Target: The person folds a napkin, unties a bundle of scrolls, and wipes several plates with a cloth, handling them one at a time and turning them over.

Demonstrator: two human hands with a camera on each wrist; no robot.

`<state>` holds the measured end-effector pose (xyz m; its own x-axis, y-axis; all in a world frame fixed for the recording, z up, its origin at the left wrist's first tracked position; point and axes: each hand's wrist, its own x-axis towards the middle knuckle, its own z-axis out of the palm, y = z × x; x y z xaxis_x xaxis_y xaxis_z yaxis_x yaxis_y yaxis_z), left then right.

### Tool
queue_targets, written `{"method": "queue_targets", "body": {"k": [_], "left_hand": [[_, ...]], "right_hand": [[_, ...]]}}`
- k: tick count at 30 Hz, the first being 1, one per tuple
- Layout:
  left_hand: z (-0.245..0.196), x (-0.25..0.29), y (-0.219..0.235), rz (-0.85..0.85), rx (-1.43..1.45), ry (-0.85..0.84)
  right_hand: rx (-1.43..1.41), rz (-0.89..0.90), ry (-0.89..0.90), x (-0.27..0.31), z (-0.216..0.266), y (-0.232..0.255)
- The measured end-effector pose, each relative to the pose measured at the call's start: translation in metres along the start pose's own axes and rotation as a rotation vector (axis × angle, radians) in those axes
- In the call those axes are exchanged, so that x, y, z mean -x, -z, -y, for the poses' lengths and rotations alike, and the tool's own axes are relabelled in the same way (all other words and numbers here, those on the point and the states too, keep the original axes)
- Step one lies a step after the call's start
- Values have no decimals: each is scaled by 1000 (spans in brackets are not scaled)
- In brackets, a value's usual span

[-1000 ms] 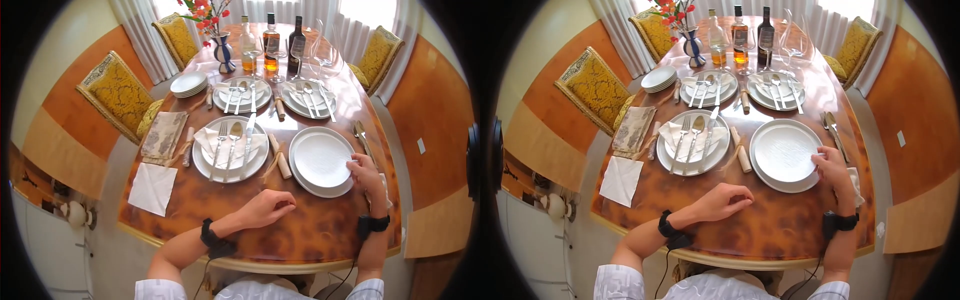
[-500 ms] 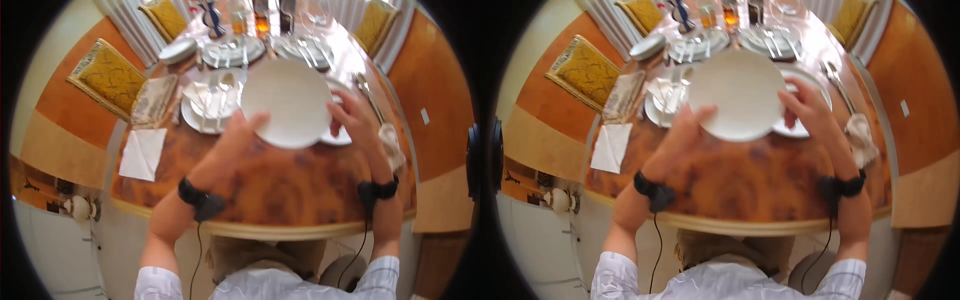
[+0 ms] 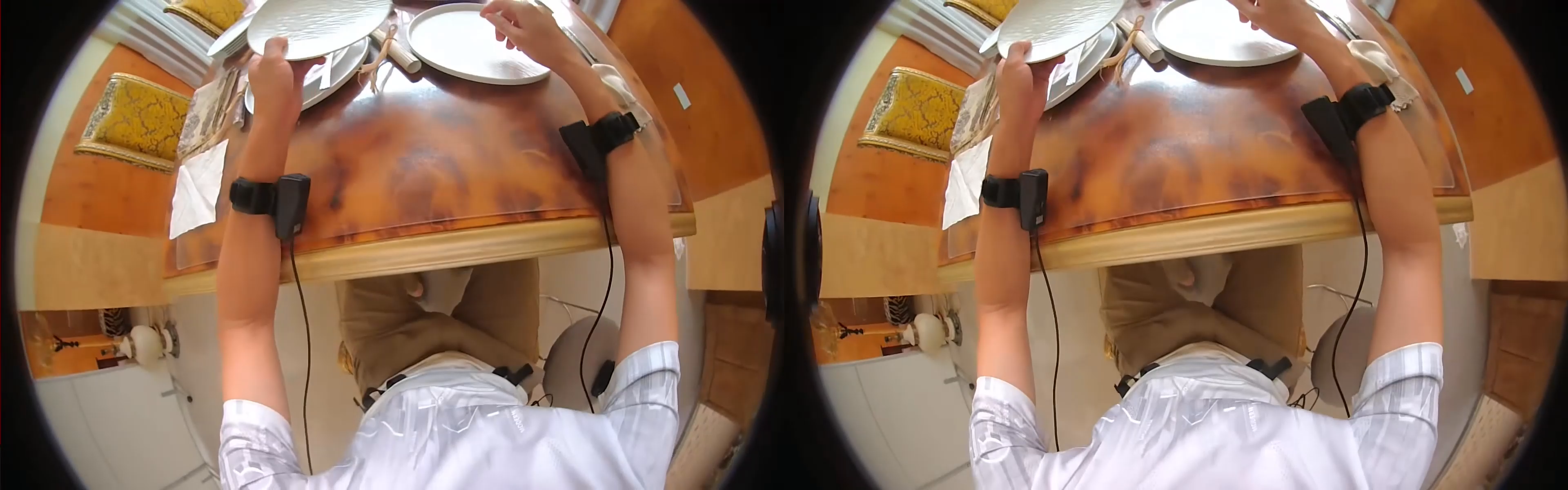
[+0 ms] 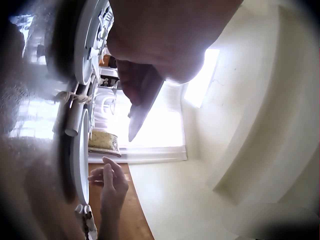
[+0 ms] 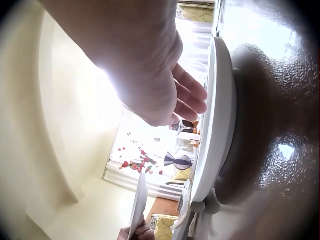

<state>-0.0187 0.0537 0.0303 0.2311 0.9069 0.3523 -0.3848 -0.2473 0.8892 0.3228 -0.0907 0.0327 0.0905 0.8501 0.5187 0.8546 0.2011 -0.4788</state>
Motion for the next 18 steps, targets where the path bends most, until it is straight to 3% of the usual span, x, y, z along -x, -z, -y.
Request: {"method": "queue_targets", "body": {"k": [1, 4, 6, 8, 13, 18], "left_hand": [[0, -7, 8, 3, -18, -23], [-8, -16, 21, -45, -17, -189], [-8, -37, 39, -257, 24, -224], [-37, -40, 54, -275, 92, -116], [-50, -133, 157, -373, 129, 20], [-27, -221, 221, -397, 119, 184]], "right_hand": [[-33, 66, -49, -5, -29, -12], [23, 48, -14, -1, -31, -15], [46, 73, -99, -2, -21, -9], [-43, 57, -99, -1, -14, -8], [-91, 28, -91, 1, 10, -6], [26, 21, 5, 4, 21, -10]]}}
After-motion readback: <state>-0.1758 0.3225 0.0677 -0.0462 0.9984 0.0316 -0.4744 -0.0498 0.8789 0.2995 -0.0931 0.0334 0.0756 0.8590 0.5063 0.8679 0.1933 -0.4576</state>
